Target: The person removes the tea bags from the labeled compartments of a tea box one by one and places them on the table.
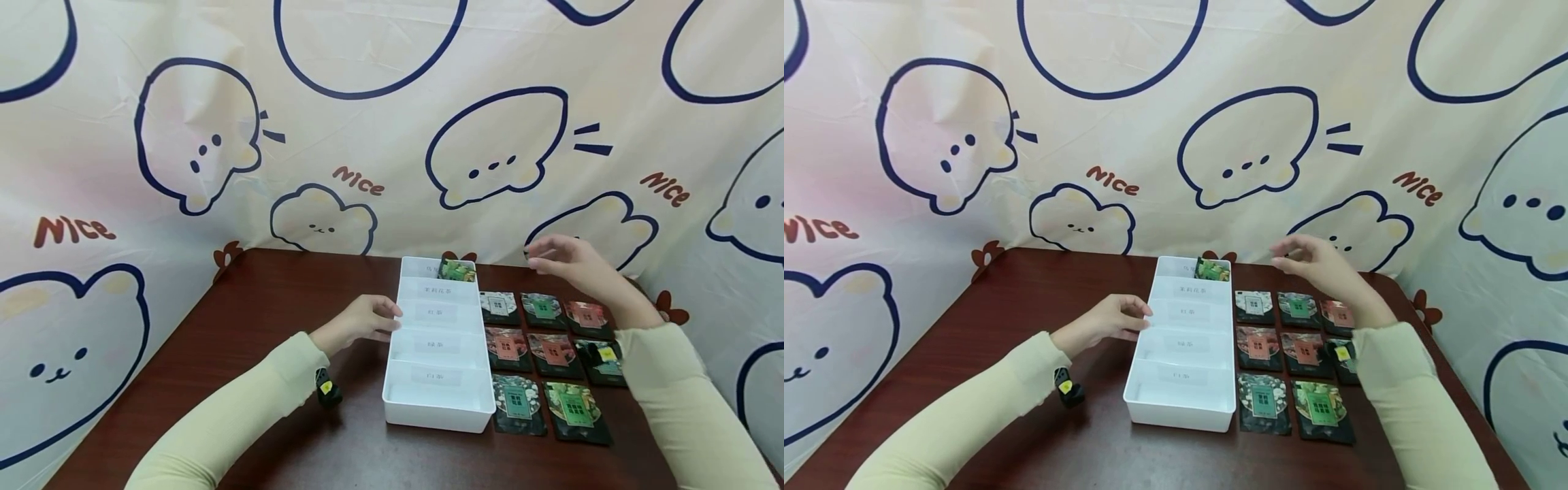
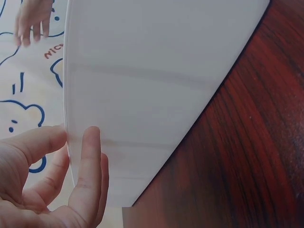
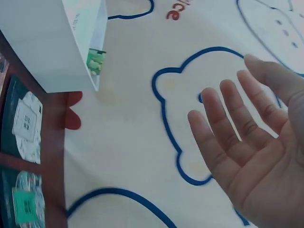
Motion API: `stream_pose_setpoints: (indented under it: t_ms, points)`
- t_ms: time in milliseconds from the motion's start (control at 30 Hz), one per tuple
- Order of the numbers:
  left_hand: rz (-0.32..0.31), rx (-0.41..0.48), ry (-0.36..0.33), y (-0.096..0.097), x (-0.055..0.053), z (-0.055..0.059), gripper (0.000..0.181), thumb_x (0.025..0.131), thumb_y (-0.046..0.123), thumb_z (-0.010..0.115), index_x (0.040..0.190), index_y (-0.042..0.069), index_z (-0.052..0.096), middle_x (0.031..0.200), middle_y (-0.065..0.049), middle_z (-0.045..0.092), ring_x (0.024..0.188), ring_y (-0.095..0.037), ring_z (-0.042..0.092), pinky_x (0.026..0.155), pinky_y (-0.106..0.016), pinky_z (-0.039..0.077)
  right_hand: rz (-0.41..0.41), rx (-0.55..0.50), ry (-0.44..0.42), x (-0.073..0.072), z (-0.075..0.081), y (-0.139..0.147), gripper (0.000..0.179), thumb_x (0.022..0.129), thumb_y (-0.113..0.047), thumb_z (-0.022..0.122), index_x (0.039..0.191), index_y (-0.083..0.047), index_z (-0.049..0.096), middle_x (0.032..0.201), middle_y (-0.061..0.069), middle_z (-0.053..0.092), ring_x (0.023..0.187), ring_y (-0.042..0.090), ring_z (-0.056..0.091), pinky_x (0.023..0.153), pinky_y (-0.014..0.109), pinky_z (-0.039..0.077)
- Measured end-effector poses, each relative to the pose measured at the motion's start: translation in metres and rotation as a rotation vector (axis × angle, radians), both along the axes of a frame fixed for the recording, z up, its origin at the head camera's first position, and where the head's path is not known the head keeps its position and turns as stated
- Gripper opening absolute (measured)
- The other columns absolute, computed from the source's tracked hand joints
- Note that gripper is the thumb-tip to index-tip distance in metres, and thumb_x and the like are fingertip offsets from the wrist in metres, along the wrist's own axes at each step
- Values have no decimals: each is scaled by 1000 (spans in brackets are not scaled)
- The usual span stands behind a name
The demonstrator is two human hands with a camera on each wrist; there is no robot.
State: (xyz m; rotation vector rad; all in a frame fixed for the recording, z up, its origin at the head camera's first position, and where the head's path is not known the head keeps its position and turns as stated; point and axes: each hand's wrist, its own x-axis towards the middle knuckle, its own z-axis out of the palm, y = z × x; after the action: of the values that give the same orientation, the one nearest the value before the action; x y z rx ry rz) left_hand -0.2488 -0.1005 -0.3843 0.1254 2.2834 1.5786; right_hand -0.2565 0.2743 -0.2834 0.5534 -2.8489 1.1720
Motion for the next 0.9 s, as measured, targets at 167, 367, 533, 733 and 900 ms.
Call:
stream_pose_setpoints:
  t_ms: [167,367,533,733,900]
  points:
    - [2,3,-3,0,0,-2,21,85,3,72,104,2,65,102,-14,63,81,-21,66,74,-37,61,26,-55,-79,-37,-13,-20,44,95,-40,60,126,-9,56,126,13,58,109,26,61,96,44,52]
    - [3,9,-6,1,0,-2,20,85,3,72,103,3,66,103,-14,62,81,-21,66,73,-37,61,42,-145,-155,-71,-39,-38,42,97,-32,59,127,-4,53,128,19,54,106,24,62,93,38,55]
    - [1,15,-13,2,0,-2,20,85,2,72,103,2,65,103,-15,62,81,-21,66,73,-37,61,34,-178,-231,-86,-63,-48,40,98,-26,58,127,0,52,122,19,54,109,32,60,95,45,53]
    - [0,13,-6,1,0,0,20,85,2,72,104,1,65,102,-14,62,80,-21,66,73,-37,61,12,-232,-304,-96,-83,-50,40,97,-24,60,126,3,53,117,19,54,114,37,58,100,54,47]
    - [1,14,-2,0,0,0,20,85,2,71,104,1,65,102,-15,62,80,-21,66,73,-37,61,-2,-221,-344,-99,-93,-52,42,97,-25,60,128,2,54,112,14,54,109,30,60,98,50,50]
